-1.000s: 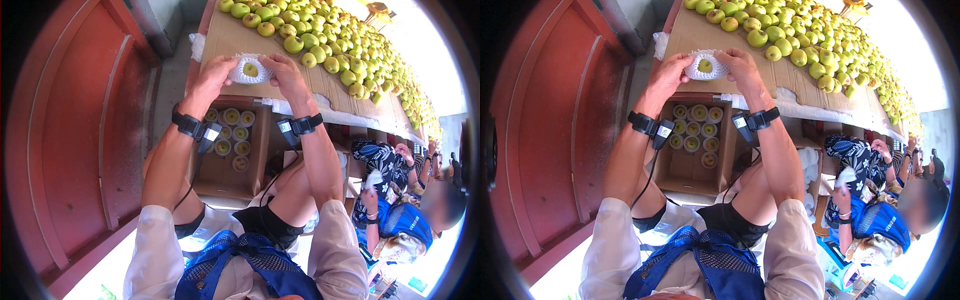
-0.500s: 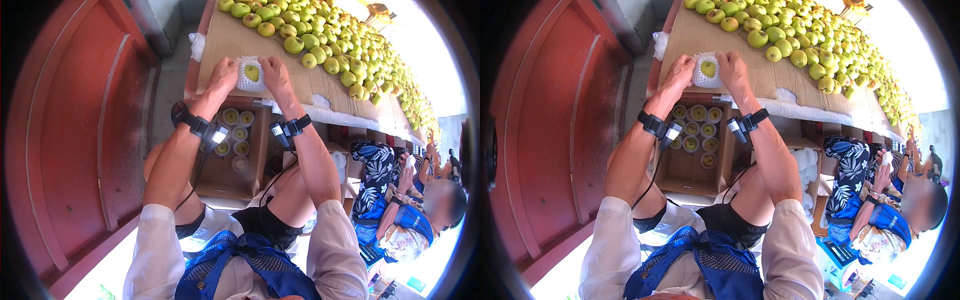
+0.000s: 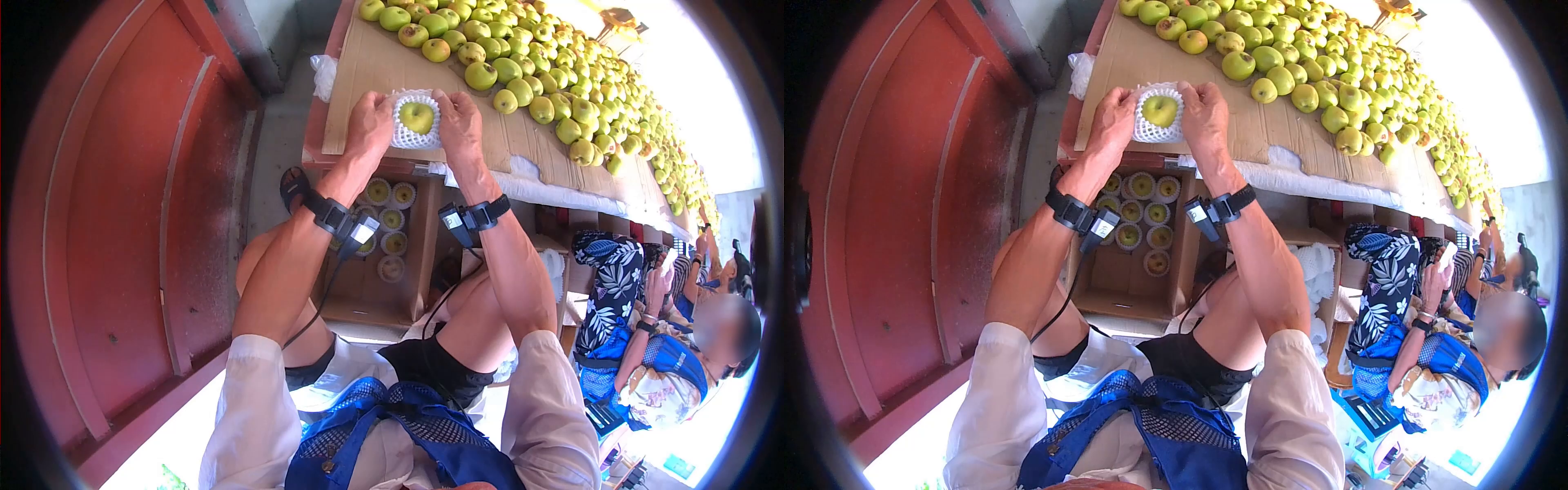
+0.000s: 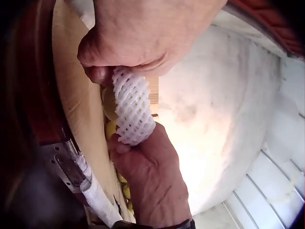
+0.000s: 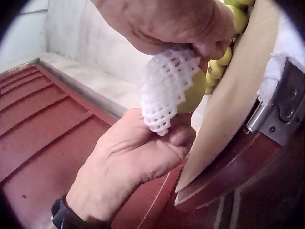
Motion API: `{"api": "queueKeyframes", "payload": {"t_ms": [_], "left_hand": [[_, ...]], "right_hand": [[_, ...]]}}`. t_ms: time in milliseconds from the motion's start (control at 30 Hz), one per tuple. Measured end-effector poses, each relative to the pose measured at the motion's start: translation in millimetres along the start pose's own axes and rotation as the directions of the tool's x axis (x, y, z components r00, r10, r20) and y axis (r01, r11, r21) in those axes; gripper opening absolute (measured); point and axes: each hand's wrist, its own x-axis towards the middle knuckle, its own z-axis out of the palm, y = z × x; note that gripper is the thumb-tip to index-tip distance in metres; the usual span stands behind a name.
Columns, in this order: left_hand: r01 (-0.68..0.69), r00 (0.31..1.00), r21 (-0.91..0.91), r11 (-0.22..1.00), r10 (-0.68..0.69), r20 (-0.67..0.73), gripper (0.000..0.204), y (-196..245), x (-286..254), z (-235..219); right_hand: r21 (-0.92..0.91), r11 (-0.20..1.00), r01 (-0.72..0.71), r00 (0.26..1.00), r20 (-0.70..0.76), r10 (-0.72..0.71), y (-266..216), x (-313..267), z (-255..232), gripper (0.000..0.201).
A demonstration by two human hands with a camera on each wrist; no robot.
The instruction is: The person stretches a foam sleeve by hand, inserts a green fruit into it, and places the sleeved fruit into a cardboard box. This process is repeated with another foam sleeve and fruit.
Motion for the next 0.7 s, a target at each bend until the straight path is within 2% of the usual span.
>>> {"api": "queueKeyframes", "payload": {"t_ms": [67, 167, 267, 333, 433, 567, 633, 700], "left_hand": [[0.003, 1.0, -0.036, 0.999, -0.004, -0.02, 0.028, 3.6, -3.7, 2.6], [0.004, 0.999, -0.092, 0.996, -0.009, -0.047, 0.026, 6.1, -7.3, 4.4], [0.006, 0.999, -0.172, 0.985, -0.012, -0.033, 0.026, 5.7, -9.3, 5.1], [0.003, 1.0, -0.214, 0.977, -0.009, -0.029, 0.026, 5.6, -11.4, 5.6], [0.006, 1.0, -0.199, 0.98, -0.009, -0.011, 0.025, 5.4, -11.1, 4.6], [-0.012, 1.0, -0.321, 0.947, 0.003, -0.028, 0.024, 3.1, -11.2, 8.2], [-0.009, 1.0, -0.375, 0.927, -0.001, -0.025, 0.025, 8.5, -15.1, 9.0], [-0.048, 0.998, -0.254, 0.966, 0.035, -0.054, 0.027, 12.7, -15.4, 8.5]], "right_hand": [[-0.046, 0.999, 0.014, 1.0, -0.027, -0.015, -1.1, 0.0, -0.8, 0.031], [0.096, 0.993, 0.066, 0.997, -0.034, -0.063, -9.4, -6.4, 0.8, 0.026], [0.183, 0.982, 0.05, 0.999, -0.029, -0.045, -18.6, -9.2, 0.2, 0.021], [0.173, 0.984, 0.042, 0.999, -0.037, -0.037, -15.4, -6.7, -0.6, 0.02], [0.212, 0.977, 0.009, 0.999, -0.033, -0.002, -19.9, -8.0, -1.5, 0.02], [0.253, 0.967, 0.014, 0.999, -0.039, -0.004, -29.9, -11.8, -1.9, 0.02], [0.334, 0.942, -0.028, 0.999, -0.034, 0.042, -35.3, -13.3, -1.8, 0.02], [0.362, 0.931, -0.041, 0.998, -0.028, 0.055, -38.1, -13.6, -2.7, 0.02]]}}
